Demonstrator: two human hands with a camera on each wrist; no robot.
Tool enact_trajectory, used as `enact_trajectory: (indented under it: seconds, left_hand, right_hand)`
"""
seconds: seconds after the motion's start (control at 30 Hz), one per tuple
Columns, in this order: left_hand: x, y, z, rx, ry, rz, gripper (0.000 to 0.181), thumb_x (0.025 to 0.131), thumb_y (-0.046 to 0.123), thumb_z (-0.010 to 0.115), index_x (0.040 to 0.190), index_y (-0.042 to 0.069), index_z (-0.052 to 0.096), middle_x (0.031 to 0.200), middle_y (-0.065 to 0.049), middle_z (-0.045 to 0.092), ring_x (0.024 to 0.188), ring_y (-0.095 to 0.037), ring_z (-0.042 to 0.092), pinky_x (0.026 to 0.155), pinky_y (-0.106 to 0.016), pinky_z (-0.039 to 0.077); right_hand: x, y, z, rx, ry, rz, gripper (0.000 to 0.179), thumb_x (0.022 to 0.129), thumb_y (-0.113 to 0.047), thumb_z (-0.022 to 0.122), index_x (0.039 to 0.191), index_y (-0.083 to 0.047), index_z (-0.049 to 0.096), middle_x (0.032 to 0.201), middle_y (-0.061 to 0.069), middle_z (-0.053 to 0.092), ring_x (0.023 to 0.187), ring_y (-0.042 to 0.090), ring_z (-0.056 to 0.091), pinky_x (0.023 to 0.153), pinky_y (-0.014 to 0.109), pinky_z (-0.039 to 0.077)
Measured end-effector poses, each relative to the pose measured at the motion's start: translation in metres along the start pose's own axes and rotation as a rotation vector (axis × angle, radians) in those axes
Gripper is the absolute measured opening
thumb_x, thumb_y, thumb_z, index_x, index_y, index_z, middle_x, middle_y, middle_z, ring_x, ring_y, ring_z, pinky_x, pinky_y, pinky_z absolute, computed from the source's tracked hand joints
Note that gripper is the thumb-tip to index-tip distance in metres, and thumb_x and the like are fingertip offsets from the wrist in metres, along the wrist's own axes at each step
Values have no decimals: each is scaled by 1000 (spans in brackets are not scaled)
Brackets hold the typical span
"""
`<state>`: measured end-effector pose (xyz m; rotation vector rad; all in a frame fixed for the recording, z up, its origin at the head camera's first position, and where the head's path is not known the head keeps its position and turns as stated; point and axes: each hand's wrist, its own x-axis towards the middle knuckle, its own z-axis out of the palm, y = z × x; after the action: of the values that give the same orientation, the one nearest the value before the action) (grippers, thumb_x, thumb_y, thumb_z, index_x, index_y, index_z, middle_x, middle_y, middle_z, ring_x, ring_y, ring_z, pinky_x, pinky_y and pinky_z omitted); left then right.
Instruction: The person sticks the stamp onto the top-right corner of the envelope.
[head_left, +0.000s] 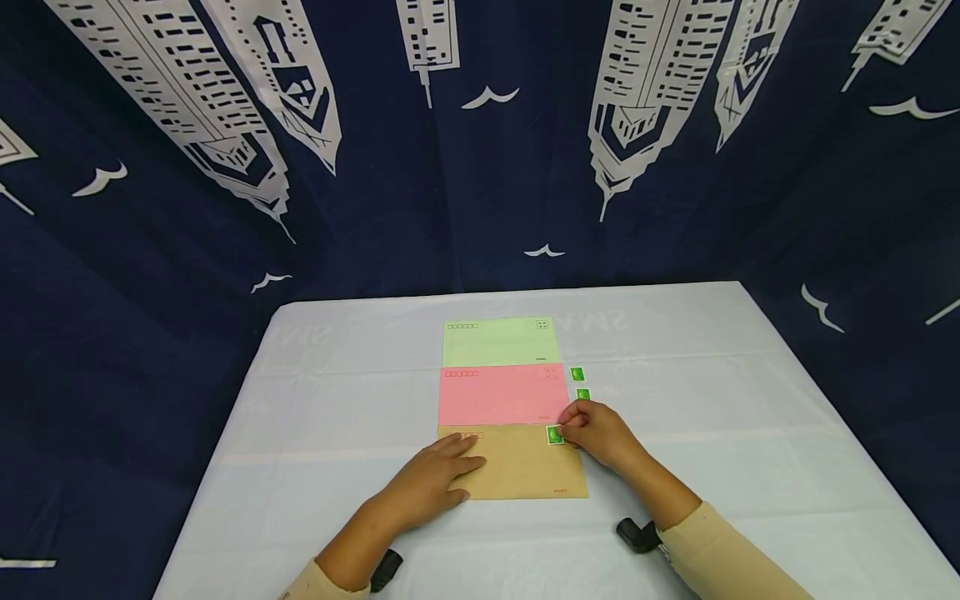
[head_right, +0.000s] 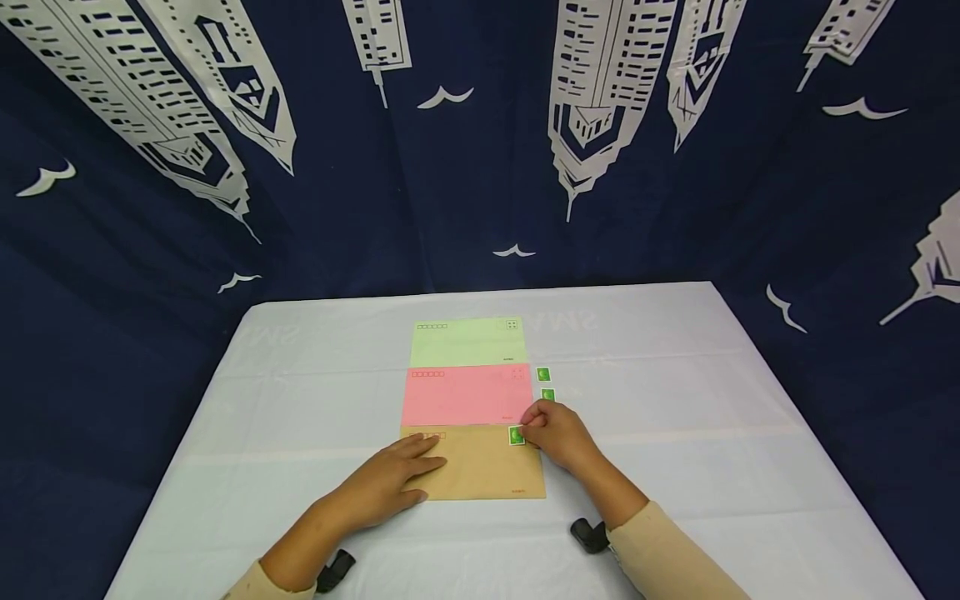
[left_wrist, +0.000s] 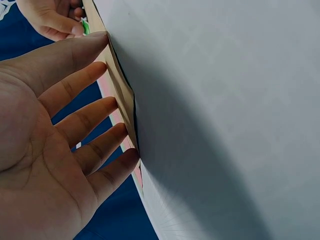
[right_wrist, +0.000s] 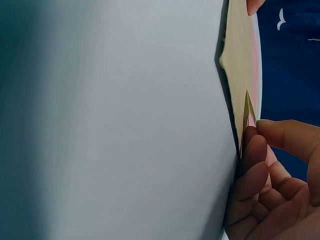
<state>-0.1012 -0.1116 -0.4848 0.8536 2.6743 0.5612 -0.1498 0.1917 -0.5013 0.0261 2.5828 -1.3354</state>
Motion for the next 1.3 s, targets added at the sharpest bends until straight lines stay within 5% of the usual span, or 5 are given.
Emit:
enact_trajectory:
  seconds: [1.3]
  left_hand:
    - [0, -3, 2, -4, 3, 1, 51, 92, 19, 74, 141, 16, 61, 160, -9, 43, 151, -33, 37, 119, -54, 36]
  right_hand:
    - [1, -5, 7, -159, 58, -17, 9, 87, -12, 73, 93, -10, 67, 75, -1, 65, 69, 11, 55, 62, 23, 43]
